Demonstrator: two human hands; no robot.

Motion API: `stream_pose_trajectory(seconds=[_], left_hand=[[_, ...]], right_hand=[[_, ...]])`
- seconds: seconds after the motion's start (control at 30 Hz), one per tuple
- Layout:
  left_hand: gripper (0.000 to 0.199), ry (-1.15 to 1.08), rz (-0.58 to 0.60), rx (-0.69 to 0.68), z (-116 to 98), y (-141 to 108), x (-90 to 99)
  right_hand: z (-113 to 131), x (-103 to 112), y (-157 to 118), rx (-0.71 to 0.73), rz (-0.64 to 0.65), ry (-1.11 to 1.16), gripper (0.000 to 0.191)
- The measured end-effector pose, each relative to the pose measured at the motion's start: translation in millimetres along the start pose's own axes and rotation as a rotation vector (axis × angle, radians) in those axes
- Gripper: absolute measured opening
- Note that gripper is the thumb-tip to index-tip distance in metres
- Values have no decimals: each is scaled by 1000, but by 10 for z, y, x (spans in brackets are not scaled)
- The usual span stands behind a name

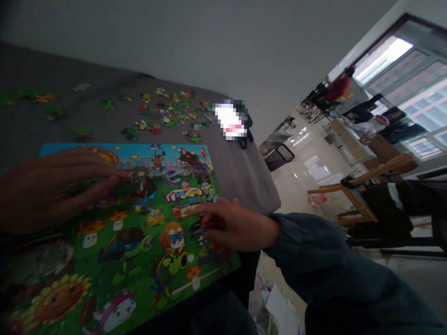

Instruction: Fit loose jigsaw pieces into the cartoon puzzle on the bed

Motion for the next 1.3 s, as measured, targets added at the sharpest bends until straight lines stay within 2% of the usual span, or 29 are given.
stream_pose_trajectory(seconds=[0.1, 0.2, 0.27, 0.47, 0.73, 0.93, 1.13, 1.3], left_hand=[[28, 12, -6, -16, 8, -12, 1], [28, 29, -17, -5, 34, -42, -2], [28, 31, -16, 2, 47, -66, -15], [24, 21, -27, 22, 47, -104, -64], [23, -15, -11, 60, 66, -120, -50], [23, -21, -7, 72, 81, -126, -45], [21, -7, 30, 60, 96, -143, -54], [23, -9, 7, 49, 103, -140, -51]], right_hand=[[-5, 50, -42, 10, -62, -51, 51], [6, 142, -127, 44, -174, -133, 43], [29, 159, -219, 86, -206, -177, 37], [138, -68, -545, 281, -208, -333, 34], [225, -279, -701, 303, -200, -441, 37], [229, -275, -721, 292, -245, -401, 36], [62, -162, -546, 164, -385, -352, 42], [59, -172, -377, 134, -356, -371, 42]])
Point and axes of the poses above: each hand's wrist, its own y-axis towards the middle knuckle, its own x-axis out of the back of the hand, z = x × y, the point moved 3 cm from there along y, towards the middle knuckle, and after that the axes turned 15 degrees about -z, right-handed, at the moved point
